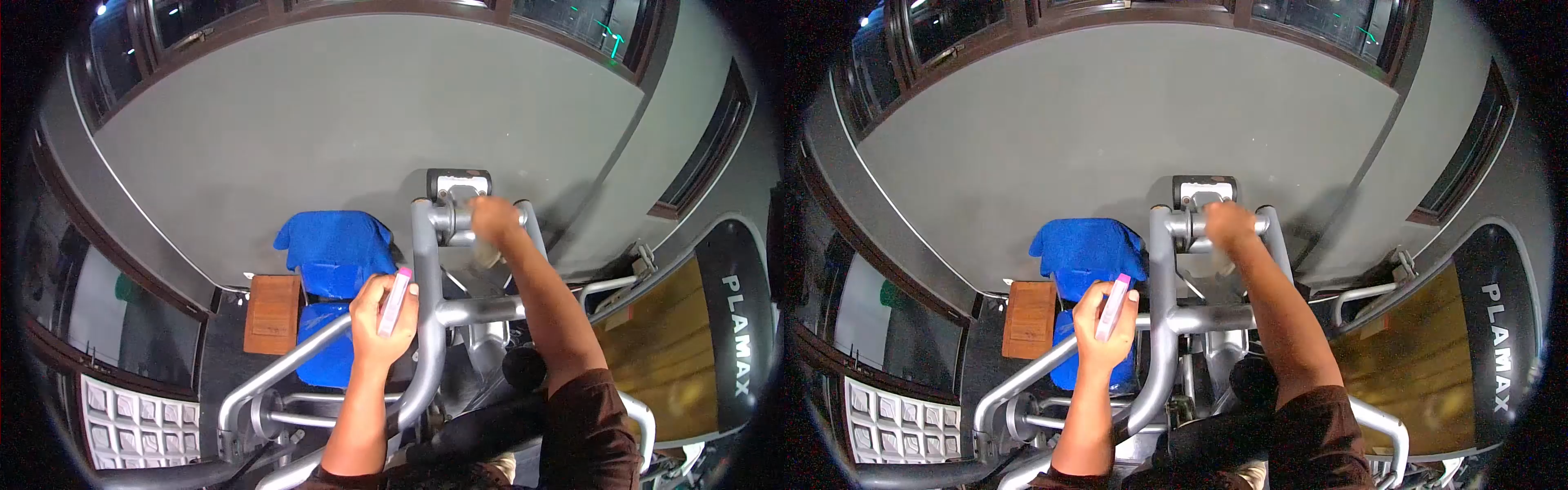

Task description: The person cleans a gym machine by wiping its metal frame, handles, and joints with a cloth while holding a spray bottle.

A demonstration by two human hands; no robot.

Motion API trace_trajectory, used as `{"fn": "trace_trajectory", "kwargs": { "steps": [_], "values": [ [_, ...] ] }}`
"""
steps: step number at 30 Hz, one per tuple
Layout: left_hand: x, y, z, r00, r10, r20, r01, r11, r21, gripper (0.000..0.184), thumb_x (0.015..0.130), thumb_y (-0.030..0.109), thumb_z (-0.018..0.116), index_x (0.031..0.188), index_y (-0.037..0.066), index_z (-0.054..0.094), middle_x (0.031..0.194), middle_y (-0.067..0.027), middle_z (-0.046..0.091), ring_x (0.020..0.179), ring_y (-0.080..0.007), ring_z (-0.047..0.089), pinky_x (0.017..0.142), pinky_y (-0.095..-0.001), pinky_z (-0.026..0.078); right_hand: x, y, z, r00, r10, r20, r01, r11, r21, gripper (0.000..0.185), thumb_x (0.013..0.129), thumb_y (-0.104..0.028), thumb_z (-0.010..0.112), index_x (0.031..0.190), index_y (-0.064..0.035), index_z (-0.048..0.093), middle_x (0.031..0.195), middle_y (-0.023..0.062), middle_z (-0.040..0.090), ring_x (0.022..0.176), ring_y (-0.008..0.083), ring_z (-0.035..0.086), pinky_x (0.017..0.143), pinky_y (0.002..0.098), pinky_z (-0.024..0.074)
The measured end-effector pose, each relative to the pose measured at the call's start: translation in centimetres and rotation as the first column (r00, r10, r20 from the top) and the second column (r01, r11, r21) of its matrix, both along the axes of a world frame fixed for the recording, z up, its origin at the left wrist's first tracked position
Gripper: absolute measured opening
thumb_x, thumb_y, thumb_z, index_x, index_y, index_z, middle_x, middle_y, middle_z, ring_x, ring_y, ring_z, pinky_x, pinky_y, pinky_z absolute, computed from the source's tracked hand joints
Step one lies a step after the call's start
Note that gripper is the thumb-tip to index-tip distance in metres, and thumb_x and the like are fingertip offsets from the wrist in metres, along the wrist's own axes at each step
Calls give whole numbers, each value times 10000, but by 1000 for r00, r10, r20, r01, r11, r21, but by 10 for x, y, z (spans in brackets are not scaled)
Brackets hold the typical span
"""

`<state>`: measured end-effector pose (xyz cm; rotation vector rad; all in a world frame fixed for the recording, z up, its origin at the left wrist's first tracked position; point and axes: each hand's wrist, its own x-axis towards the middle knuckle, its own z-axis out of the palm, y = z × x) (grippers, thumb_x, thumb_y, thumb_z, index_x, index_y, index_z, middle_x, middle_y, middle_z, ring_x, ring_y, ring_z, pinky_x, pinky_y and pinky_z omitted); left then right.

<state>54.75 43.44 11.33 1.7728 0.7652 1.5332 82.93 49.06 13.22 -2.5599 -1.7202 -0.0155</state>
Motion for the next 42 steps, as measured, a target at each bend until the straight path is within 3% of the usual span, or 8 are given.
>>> {"fn": "trace_trajectory", "kwargs": {
  "steps": [2, 5, 12, 19, 24, 32, 38, 42],
  "values": [
    [0, 2, 0, 1000, -2, 15, 2, 1000, 5, 132, 897, 41, 742, 868, 25, 614, 704, 9, 552, 608, -45, 462, 537, -228, 363, 23, 4, -1, 979, -175, 100, 183, 981, -69, 357, 933, -198, 510, 1212, -116, 716, 1254, 146, 699, 1165, 353, 675, 970, 495, 537],
    [-2, -2, 1, 999, -29, 18, 30, 998, -64, 129, 897, 36, 741, 877, 24, 615, 729, 7, 563, 624, -48, 475, 550, -226, 374, 27, -7, 12, 970, -232, 73, 236, 970, -52, 371, 949, -210, 492, 1217, -69, 708, 1280, 157, 687, 1190, 351, 664, 972, 487, 536],
    [1, -4, 0, 999, -42, 5, 42, 999, -17, 132, 900, 39, 738, 868, 23, 611, 725, 10, 556, 627, -46, 479, 548, -229, 370, -14, 7, -5, 992, 122, 33, -122, 993, 4, 360, 964, -215, 440, 1178, -90, 701, 1145, 210, 699, 1072, 402, 691, 903, 521, 555],
    [-1, -5, 4, 1000, -22, 16, 22, 1000, 20, 137, 898, 44, 739, 857, 25, 610, 702, 16, 548, 611, -42, 472, 534, -233, 365, 31, -2, 5, 970, -193, 147, 199, 980, -26, 344, 955, -198, 487, 1171, -62, 717, 1248, 154, 697, 1139, 329, 689, 903, 473, 564],
    [1, -8, 1, 999, -42, 31, 44, 997, -58, 141, 892, 55, 746, 850, 33, 614, 669, 28, 547, 589, -33, 463, 514, -233, 359, 6, 38, 1, 997, 22, 72, -17, 998, -67, 314, 926, -202, 523, 1131, -117, 745, 1215, 162, 709, 1124, 351, 688, 929, 511, 546],
    [-1, -2, -3, 999, -29, 35, 30, 999, -32, 132, 888, 61, 743, 864, 22, 620, 662, 12, 560, 589, -51, 490, 519, -239, 381, 12, 51, 2, 991, -7, 130, 33, 980, -197, 324, 947, -206, 537, 1193, -140, 737, 1253, 104, 711, 1161, 300, 685, 888, 448, 575],
    [-1, -2, -1, 997, -52, 50, 56, 996, -64, 122, 892, 56, 731, 867, 20, 617, 670, 6, 566, 597, -48, 502, 519, -240, 386, 32, 33, 14, 949, -286, 130, 302, 945, -124, 318, 928, -205, 564, 1175, -108, 739, 1241, 143, 708, 1142, 344, 687, 907, 464, 574],
    [0, -1, -2, 995, -71, 70, 79, 989, -123, 124, 877, 54, 728, 854, 12, 614, 693, -31, 582, 602, -88, 533, 535, -263, 415, 30, 8, 10, 975, -133, 180, 160, 976, -146, 354, 938, -246, 546, 1192, -69, 719, 1139, 197, 729, 1060, 358, 716, 867, 483, 587]
  ]
}}
